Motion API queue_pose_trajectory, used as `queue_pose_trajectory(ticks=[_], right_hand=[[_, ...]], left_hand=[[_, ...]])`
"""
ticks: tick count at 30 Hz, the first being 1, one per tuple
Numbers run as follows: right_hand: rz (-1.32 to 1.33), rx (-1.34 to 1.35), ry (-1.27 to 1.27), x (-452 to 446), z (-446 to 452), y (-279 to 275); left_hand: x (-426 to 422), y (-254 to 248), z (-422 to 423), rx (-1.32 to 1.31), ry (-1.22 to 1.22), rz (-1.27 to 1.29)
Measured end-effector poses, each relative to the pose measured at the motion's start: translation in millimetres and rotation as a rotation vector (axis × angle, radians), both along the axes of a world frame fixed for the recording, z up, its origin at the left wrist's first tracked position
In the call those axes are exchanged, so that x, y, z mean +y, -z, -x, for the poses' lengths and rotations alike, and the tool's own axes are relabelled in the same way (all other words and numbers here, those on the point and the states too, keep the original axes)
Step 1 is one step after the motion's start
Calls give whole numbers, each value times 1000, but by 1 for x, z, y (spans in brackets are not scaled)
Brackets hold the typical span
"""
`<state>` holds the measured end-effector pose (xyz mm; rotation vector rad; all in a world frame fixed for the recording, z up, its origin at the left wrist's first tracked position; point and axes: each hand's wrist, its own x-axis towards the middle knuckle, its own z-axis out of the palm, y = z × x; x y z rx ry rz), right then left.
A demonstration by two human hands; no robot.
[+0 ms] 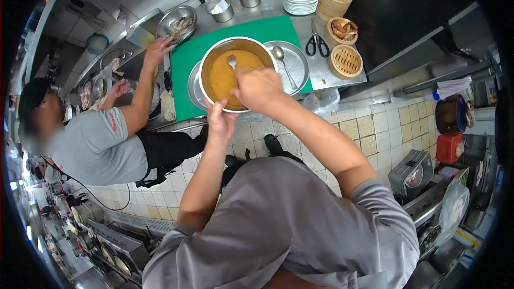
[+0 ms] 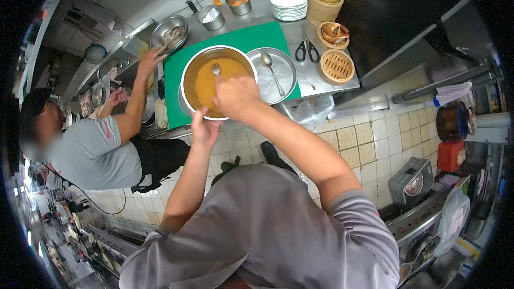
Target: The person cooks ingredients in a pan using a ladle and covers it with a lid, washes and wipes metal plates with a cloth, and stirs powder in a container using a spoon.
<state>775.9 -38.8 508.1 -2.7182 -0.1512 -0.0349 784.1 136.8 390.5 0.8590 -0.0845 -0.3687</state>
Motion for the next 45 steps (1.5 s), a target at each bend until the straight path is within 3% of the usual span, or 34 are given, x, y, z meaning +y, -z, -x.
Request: queue_pose_trajectory(ticks=[3,8,10,11,13,19,21,24,27,31,34,39,43,45], right_hand=[[175,57,4,-3,4,37],[274,107,3,-31,44,-2],[571,-67,-104,-34,47,-11],[574,-64,-94,-39,52,-16],[767,196,-136,-39,73,-29],[389,461,117,42,141,-29],[224,273,162,53,134,-8],[400,151,363,39,131,-7],[519,422,242,39,181,-42],[334,341,180,108,197,-33],[408,147,422,71,174,-13],[413,227,86,82,233,-17],[375,130,377,22,208,-18],[405,141,252,11,235,-19]], left_hand=[[-17,-17,42,61,-68,-88],[-2,-7,66,120,108,-103],[-3,-15,67,123,209,-91],[-4,-20,70,140,242,-91],[7,-27,77,178,310,-79],[33,-16,93,79,373,-102],[40,-12,104,100,417,-107],[60,-17,117,143,451,-71],[78,-18,118,117,465,-70],[74,-25,134,54,455,-138],[76,-31,139,151,561,-103],[57,-21,157,120,519,-89],[39,-24,170,115,530,-150],[27,-18,170,135,496,-104]])
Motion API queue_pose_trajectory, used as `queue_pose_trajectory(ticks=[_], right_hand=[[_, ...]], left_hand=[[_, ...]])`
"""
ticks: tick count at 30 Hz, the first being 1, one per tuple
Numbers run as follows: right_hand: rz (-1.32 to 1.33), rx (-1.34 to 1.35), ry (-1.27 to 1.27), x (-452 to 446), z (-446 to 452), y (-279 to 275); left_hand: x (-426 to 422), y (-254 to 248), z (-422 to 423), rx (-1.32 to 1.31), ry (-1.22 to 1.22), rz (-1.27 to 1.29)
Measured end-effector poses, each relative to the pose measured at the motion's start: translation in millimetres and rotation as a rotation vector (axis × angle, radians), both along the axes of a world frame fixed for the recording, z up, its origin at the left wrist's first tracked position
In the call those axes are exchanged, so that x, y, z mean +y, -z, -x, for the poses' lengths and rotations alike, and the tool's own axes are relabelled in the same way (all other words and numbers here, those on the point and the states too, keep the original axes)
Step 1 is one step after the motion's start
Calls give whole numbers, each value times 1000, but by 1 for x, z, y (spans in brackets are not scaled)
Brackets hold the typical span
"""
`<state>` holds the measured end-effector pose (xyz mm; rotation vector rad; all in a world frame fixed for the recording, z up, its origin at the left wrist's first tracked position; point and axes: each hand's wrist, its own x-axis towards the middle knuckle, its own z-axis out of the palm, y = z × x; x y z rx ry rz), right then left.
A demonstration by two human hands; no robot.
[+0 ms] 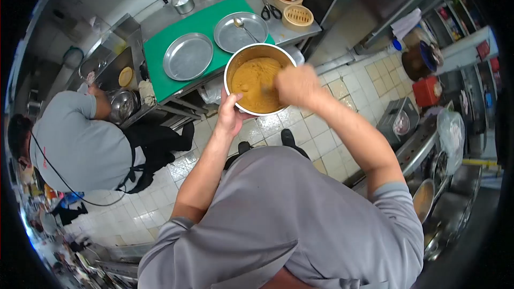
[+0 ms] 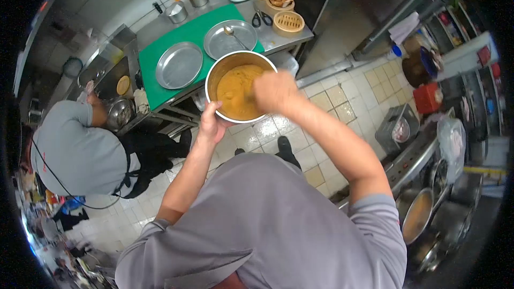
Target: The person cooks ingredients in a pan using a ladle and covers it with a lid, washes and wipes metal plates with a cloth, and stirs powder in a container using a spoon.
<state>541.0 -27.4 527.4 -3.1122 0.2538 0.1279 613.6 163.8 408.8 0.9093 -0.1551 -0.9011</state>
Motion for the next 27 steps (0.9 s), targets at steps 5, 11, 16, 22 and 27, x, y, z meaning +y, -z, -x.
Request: queue_pose_trajectory(ticks=[5,11,16,22,27], right_hand=[[-68,-78,-189,-49,-15,23],[-113,-297,-201,-144,26,16],[-140,-123,-391,-157,55,50],[-189,74,-469,-174,59,33],[-204,89,-520,-190,59,7]], left_hand=[[-57,-3,31,-73,-106,-69],[-116,8,56,-2,-223,-34],[-154,-13,78,-113,-305,-103],[-153,-5,91,-32,-335,-70],[-146,-5,95,-86,-423,-135]])
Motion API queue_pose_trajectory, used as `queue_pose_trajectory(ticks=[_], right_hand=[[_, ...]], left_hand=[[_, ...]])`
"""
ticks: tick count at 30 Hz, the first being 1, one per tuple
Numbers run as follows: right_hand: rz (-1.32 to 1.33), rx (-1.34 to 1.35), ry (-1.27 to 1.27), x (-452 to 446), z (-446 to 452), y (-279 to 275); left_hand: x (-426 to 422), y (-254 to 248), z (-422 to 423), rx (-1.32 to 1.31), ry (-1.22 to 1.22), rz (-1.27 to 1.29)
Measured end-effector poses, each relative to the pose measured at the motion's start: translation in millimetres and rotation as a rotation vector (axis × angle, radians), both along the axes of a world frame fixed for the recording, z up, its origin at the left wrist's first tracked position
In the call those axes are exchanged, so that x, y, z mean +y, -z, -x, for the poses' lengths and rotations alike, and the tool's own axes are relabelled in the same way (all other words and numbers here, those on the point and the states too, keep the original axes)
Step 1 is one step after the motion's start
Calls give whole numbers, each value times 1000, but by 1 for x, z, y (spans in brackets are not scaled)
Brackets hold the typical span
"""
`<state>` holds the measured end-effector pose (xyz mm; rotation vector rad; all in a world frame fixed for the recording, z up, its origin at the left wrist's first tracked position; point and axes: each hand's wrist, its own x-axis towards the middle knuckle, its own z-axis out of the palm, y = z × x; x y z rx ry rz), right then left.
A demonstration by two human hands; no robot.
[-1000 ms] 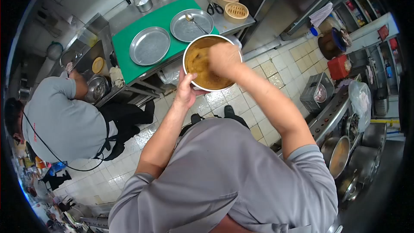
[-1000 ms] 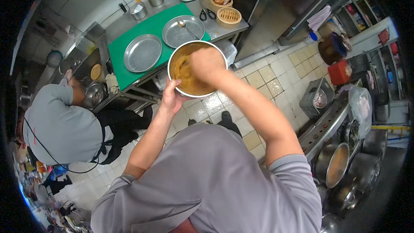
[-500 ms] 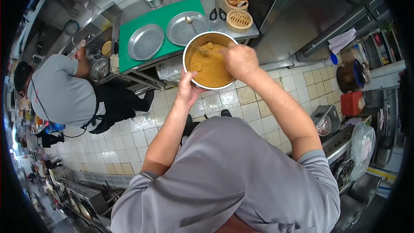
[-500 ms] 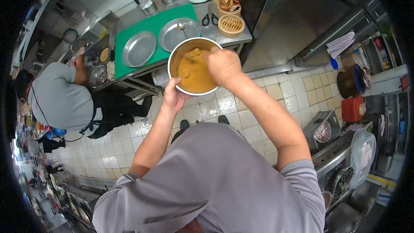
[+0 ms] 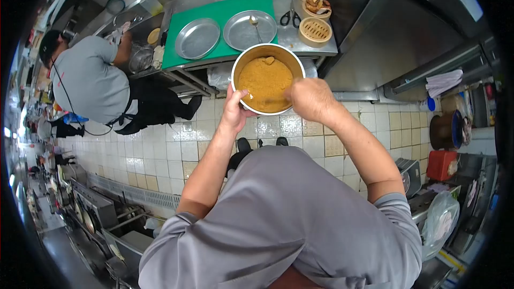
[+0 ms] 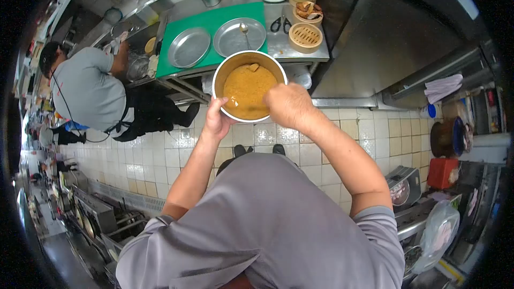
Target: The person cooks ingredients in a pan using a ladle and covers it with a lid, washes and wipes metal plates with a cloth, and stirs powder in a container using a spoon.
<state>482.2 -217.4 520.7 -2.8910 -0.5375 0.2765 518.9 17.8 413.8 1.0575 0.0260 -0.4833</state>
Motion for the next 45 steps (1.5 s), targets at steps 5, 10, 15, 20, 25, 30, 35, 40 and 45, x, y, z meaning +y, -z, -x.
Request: queue_pose_trajectory(ticks=[5,10,15,20,25,30,35,40,45], right_hand=[[73,-23,27,18,-11,51],[-11,-220,163,20,-32,51],[-145,-175,-23,33,-7,32],[69,-198,140,33,-29,72],[53,-203,20,52,-35,50],[26,-3,-150,57,-26,53],[84,-387,-10,38,-75,44],[184,165,33,47,-28,31],[17,-84,214,53,-71,72]], left_hand=[[2,7,-5,-20,-74,-29],[1,14,-8,10,10,50],[4,17,1,73,-106,-97],[20,1,11,56,-142,-104],[28,15,15,94,-231,-109],[37,35,3,-58,-255,-245],[31,9,-3,23,-153,-117],[24,19,-5,15,-163,-88],[2,23,-3,99,-54,-30]])
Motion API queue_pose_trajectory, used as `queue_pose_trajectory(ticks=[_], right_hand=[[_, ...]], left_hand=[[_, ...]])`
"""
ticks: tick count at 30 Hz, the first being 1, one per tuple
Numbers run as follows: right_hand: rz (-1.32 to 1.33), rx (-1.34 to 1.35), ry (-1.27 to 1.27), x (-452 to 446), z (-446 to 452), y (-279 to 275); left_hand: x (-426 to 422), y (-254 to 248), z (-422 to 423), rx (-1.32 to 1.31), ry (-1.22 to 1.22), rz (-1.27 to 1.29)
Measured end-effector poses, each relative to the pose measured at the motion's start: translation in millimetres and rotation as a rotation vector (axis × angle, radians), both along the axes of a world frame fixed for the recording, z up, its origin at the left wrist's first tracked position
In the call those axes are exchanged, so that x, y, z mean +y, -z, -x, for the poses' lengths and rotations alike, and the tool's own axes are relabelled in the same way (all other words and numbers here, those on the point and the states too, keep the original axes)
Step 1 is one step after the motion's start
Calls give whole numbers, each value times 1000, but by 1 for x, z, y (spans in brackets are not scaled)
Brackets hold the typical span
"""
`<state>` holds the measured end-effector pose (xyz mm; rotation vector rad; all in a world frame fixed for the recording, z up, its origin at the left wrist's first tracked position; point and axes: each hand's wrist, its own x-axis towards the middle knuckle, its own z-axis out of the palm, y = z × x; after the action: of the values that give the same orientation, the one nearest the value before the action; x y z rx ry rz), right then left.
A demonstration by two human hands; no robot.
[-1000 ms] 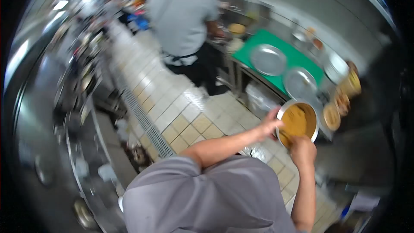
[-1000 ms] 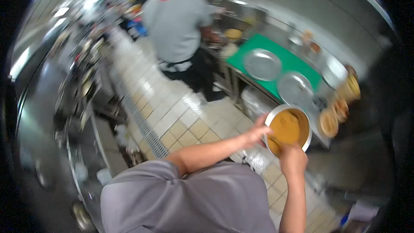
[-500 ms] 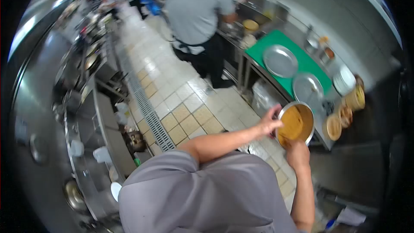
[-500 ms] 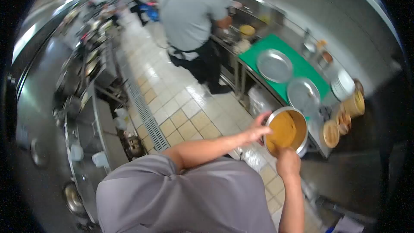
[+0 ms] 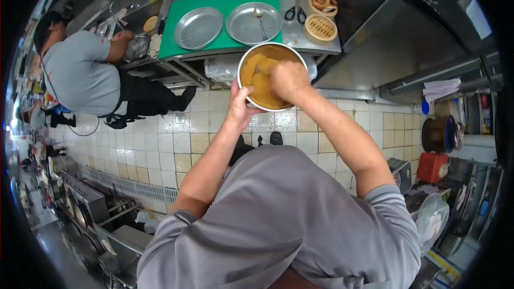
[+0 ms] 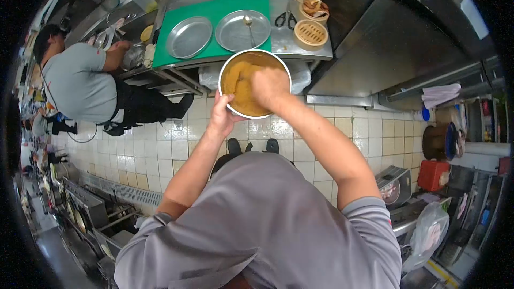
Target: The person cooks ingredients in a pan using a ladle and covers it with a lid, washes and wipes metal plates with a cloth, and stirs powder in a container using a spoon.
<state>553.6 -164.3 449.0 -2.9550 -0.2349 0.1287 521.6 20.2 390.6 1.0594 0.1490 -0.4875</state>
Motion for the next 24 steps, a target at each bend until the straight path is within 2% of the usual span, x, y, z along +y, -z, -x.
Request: queue_pose_trajectory(ticks=[2,3,6,8,10,11,14,15,18,19,20,22,23,24], right_hand=[[69,12,53,-27,13,-36],[96,149,-2,-34,26,-48],[60,206,-133,-7,55,-23],[-2,245,-84,-8,33,-32],[-9,175,187,-30,23,-41],[12,227,146,-42,37,-53],[18,238,98,-17,67,-27],[-86,147,129,-2,61,-17],[-126,88,208,-2,51,-18],[-60,198,143,-5,65,-30],[-65,197,186,-10,73,-39],[278,214,164,-16,81,-47],[277,232,205,-13,83,-44],[409,150,209,-14,79,-44]], left_hand=[[0,-3,-2,-3,12,82],[0,-2,-2,-22,-7,50],[-1,12,-5,-49,14,11],[-5,12,-9,-39,60,-6],[-1,6,-12,-34,127,104],[0,11,-15,-105,95,91],[-2,16,-24,-135,174,92],[-4,18,-26,-124,208,98],[-4,21,-42,-89,337,116],[4,18,-46,-120,360,73],[10,14,-53,-155,383,37],[22,10,-58,-96,481,74],[26,16,-60,-150,545,60],[26,20,-66,-218,605,57]])
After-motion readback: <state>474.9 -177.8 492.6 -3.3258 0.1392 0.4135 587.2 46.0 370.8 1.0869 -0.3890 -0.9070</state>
